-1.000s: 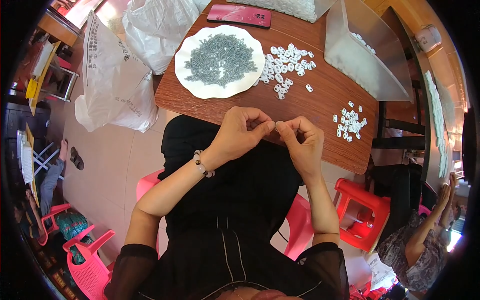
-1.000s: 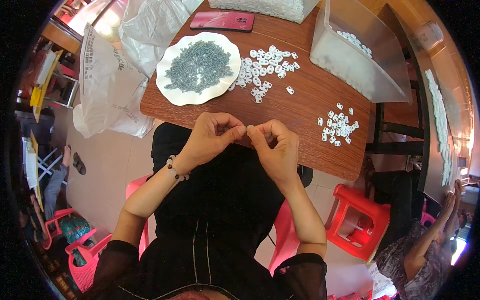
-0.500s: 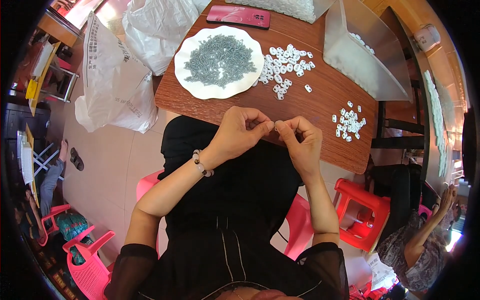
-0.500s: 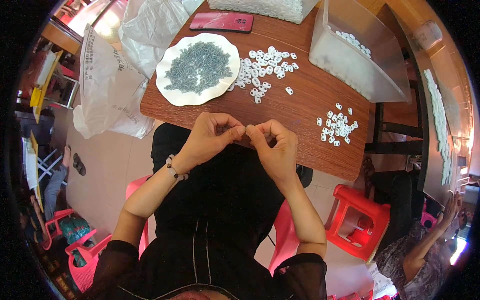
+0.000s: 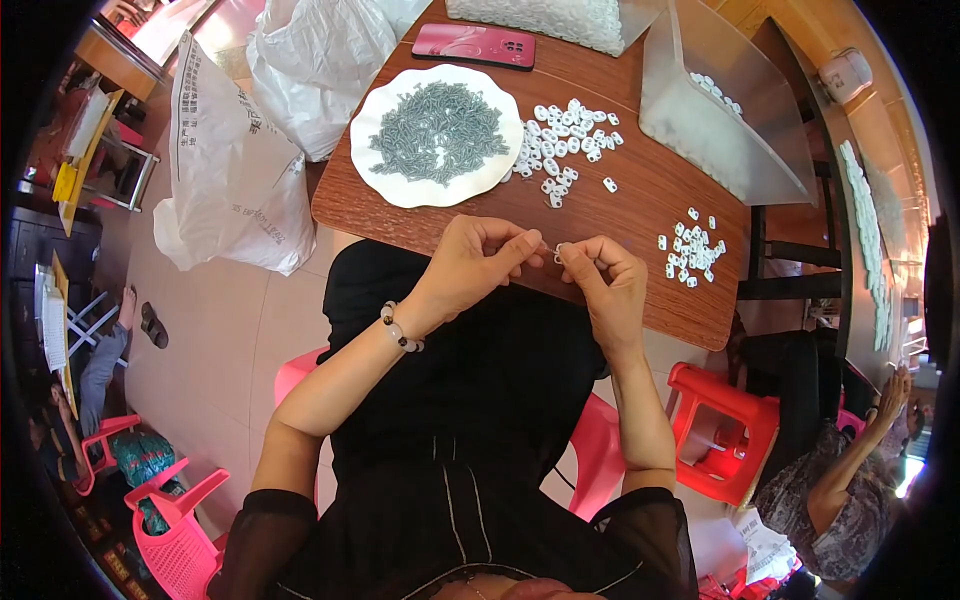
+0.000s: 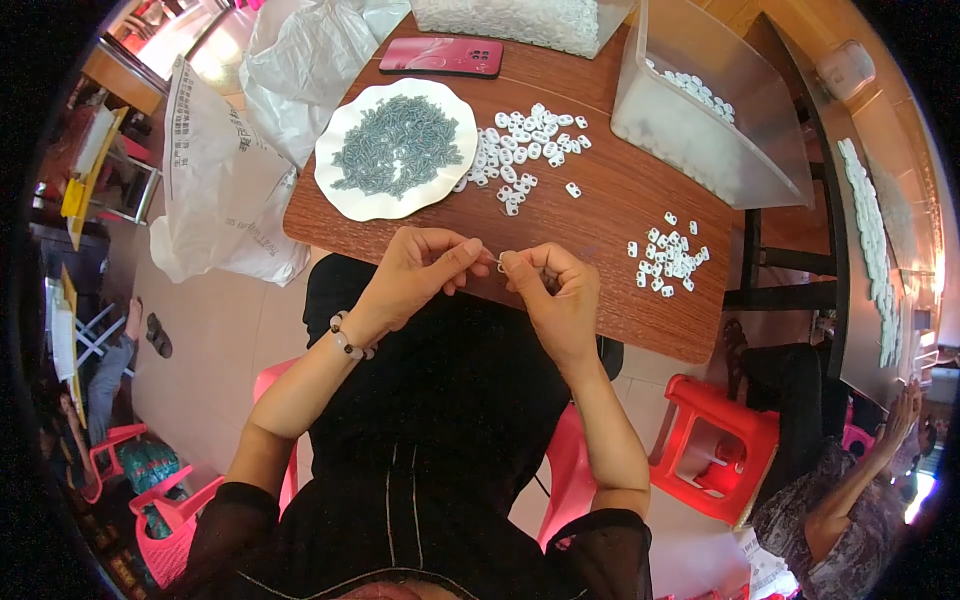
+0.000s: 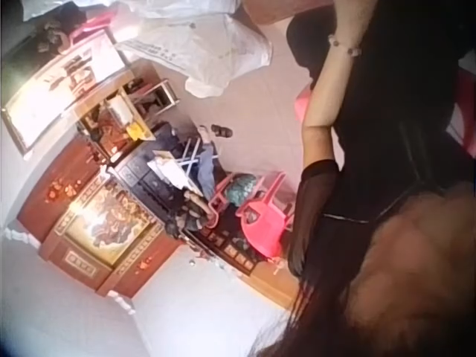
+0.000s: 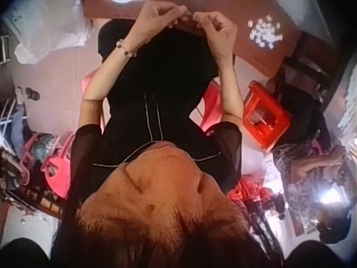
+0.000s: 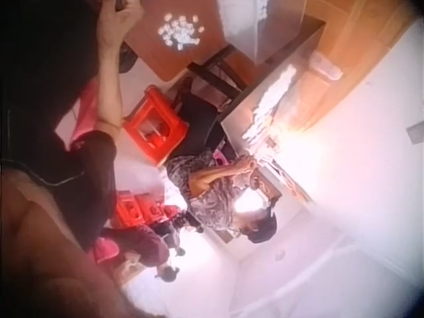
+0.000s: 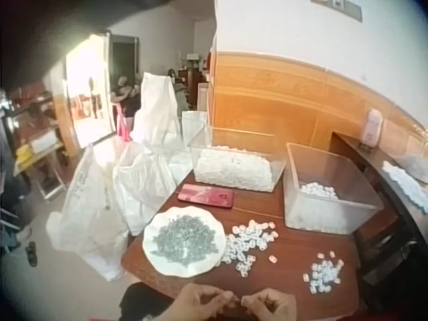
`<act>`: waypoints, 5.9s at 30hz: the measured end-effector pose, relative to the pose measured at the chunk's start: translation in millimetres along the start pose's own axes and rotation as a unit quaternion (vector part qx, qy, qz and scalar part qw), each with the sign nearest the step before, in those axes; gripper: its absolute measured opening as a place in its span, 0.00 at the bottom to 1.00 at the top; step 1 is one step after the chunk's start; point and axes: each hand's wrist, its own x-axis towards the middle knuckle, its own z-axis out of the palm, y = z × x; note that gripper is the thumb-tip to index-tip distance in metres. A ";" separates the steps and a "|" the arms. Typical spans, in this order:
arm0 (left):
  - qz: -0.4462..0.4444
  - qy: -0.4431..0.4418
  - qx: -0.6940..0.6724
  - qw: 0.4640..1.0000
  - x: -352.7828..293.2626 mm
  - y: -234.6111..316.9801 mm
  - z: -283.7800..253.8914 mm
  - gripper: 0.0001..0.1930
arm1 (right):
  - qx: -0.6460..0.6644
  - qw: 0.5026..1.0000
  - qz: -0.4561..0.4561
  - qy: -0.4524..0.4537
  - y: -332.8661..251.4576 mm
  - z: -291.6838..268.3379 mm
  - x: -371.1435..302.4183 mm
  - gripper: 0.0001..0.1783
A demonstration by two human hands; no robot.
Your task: The person assembles small plastic components by hand, inserting tiny parts into plastic housings at a workbench.
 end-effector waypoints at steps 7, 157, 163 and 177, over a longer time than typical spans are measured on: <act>-0.004 -0.007 -0.001 1.000 -1.0 0.7 -0.4 0.12 | -0.014 1.000 0.008 0.000 0.1 1.1 0.1 0.08; 0.251 0.036 0.585 0.770 120.7 53.4 -8.4 0.06 | 0.097 0.989 0.009 0.112 -21.9 -47.6 -22.0 0.07; 0.236 0.032 0.612 0.754 120.4 49.4 7.8 0.08 | 0.087 0.990 0.032 0.105 -19.9 -45.4 -25.1 0.06; 0.154 0.031 0.465 0.871 108.2 59.6 22.8 0.10 | 0.108 0.987 0.005 0.115 -12.8 -44.7 -22.8 0.06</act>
